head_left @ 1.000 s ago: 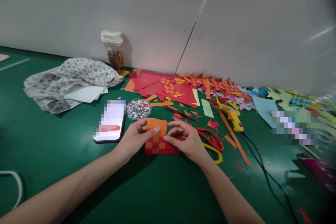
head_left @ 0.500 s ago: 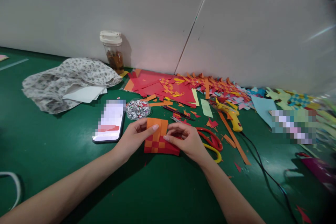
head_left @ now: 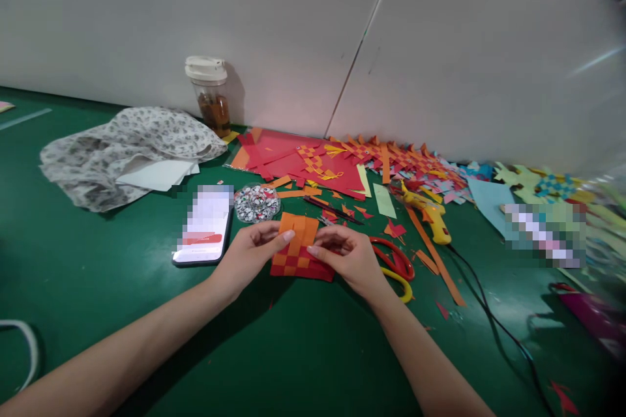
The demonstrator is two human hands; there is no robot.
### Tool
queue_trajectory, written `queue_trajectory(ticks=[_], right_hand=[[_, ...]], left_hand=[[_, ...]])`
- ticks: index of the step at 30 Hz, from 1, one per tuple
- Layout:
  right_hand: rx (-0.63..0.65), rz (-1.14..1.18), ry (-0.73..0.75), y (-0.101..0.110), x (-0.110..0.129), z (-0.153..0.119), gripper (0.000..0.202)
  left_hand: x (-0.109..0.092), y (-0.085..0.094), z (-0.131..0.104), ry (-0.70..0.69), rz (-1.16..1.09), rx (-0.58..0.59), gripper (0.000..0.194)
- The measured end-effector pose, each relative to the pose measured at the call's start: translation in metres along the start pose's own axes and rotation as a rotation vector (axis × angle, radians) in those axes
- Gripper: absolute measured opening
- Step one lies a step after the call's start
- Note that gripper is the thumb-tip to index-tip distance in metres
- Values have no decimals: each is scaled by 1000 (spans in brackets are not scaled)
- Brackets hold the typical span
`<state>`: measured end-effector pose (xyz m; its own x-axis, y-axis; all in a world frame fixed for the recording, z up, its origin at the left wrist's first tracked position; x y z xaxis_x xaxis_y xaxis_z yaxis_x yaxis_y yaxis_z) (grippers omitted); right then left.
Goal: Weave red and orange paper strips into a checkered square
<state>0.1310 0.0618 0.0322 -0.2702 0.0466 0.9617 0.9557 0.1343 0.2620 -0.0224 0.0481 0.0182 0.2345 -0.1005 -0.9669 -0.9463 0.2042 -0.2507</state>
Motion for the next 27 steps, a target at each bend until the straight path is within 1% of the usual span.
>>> queue_trajectory(ticks=[4,9,12,16,18,22,25,27], right_hand=[[-43,-13,-12,3,1,0,25],[-38,-35,-27,3,-2,0,27],[-47,-17,-22,5,-2,0,28],[-49,6,-17,6,-1,1,29],[-37,14,-34,5,-2,2,31],[15,12,-48,2,-3,0,30],[71,-15,-36,-3,-1,-2,27],[88,-32,-30,-5,1,-3,25]], left_hand=[[2,-1,1,3,-27,10,27],[4,1,1,11,5,-7,22],[5,2,1,-7,7,-3,24],[9,1,1,31,-18,5,25],[10,1,1,40,-16,4,24],[6,2,1,1,11,-9,19],[2,5,1,-25,2,-49,12],[-1,7,1,-49,-10,-83,13]])
Point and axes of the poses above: each hand's wrist, its own z-axis towards the middle knuckle, its own y-axis out of the back of the hand, x = y × z, the point moved 8 cm from there along z, towards the middle knuckle, and after that the axes turned 7 degrees about -y, right-handed, at the moved point
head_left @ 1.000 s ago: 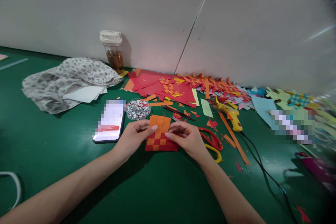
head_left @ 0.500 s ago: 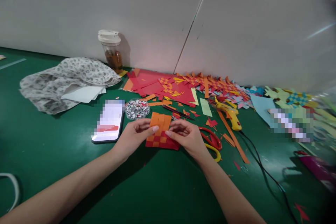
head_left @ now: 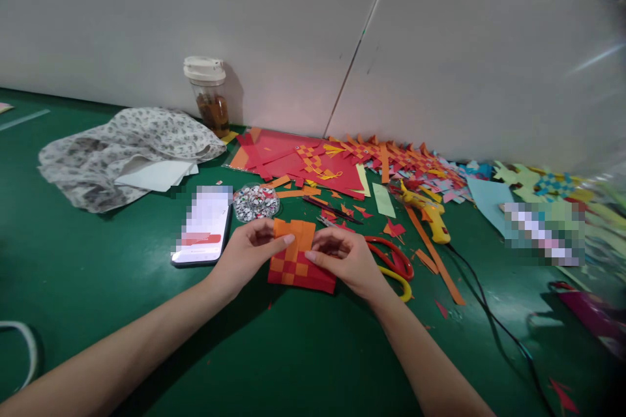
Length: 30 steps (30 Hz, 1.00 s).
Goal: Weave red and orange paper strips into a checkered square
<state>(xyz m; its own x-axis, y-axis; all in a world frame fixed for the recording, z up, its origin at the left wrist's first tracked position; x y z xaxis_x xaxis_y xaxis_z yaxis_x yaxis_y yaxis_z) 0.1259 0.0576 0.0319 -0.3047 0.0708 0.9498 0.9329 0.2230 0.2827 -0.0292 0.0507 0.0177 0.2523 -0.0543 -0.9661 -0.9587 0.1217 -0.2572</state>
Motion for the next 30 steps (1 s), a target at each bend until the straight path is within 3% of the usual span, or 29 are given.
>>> queue_trajectory(ticks=[4,8,14,19,30], right_hand=[[1,-13,-5,0,2,0,24],[-2,-13,-10,0,1,0,23],[-35,0,7,3,0,1,25],[-98,24,13,9,-1,2,26],[-111,9,4,10,-2,2,25]], left_hand=[[-5,2,-1,-41,-4,-25,21],[-2,-1,-2,-5,3,10,18],[3,3,-1,24,-8,-27,16],[5,3,2,32,-2,-36,28],[11,5,-2,119,23,-36,21]])
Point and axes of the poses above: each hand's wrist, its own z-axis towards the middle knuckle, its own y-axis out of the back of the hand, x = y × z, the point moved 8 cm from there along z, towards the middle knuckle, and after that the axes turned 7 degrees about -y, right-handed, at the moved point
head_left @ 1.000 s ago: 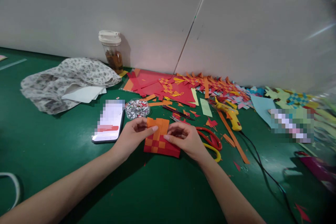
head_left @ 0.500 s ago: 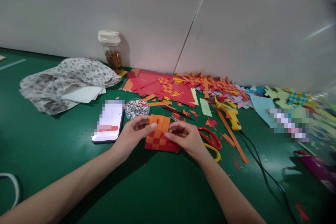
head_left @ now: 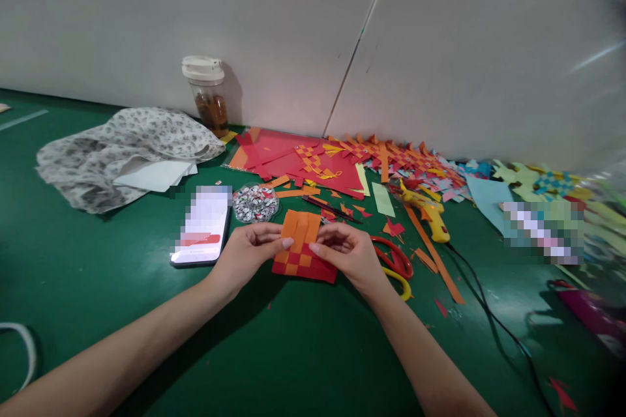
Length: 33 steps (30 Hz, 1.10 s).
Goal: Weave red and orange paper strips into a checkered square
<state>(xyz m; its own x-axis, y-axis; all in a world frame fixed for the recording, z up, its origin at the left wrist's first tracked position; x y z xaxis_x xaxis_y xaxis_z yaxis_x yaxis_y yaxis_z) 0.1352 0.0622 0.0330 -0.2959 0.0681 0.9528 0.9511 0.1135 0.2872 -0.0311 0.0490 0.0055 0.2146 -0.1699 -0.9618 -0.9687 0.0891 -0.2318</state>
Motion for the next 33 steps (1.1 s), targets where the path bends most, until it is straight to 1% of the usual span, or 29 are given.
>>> queue_trajectory(ticks=[4,9,12,16,20,27,30,33], right_hand=[[5,14,11,1,1,0,24],[30,30,51,-1,5,-1,23],[54,28,45,-4,5,-2,22],[91,23,-1,-7,1,-3,24],[146,15,7,-12,3,-4,23],[142,-34,5,-12,5,-5,25],[164,-18,9,-14,5,-4,26],[145,5,18,-12,3,-3,28]], left_hand=[[-1,1,1,-13,18,0,22],[3,-7,0,4,10,105,25],[6,-8,0,8,25,129,22],[6,-10,0,-13,42,152,18],[5,-14,-1,-11,43,177,14],[5,-14,-1,23,28,161,17],[4,-11,1,15,13,126,16],[5,-8,2,7,32,101,18]])
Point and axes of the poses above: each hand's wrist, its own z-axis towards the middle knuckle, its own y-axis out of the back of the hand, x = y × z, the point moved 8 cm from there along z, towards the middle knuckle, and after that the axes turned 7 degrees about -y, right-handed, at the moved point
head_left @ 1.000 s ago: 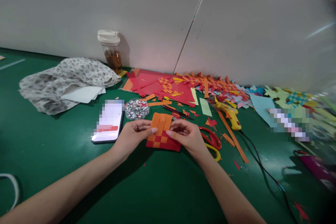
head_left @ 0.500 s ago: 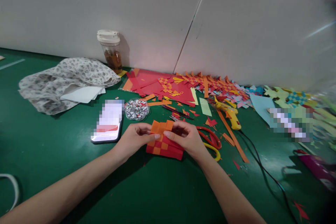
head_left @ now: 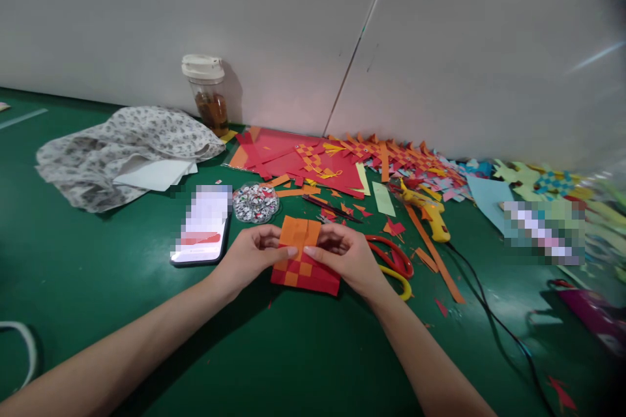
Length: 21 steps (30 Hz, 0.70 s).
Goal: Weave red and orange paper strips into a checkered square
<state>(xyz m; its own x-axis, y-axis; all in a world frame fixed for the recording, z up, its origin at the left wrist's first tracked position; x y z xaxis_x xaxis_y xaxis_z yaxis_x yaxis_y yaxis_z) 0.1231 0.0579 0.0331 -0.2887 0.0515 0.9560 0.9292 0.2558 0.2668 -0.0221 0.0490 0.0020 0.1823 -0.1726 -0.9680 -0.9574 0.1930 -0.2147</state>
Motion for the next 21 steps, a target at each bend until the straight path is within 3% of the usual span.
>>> queue_trajectory(ticks=[7,11,21], right_hand=[[-12,-28,15,-1,3,0,29],[-46,-75,16,3,4,-1,38],[-19,-95,-7,-2,7,-6,33]], left_hand=[[1,-15,-2,19,-9,174,27],[-1,-10,-2,9,-52,117,29],[0,-5,-6,7,-28,70,25]])
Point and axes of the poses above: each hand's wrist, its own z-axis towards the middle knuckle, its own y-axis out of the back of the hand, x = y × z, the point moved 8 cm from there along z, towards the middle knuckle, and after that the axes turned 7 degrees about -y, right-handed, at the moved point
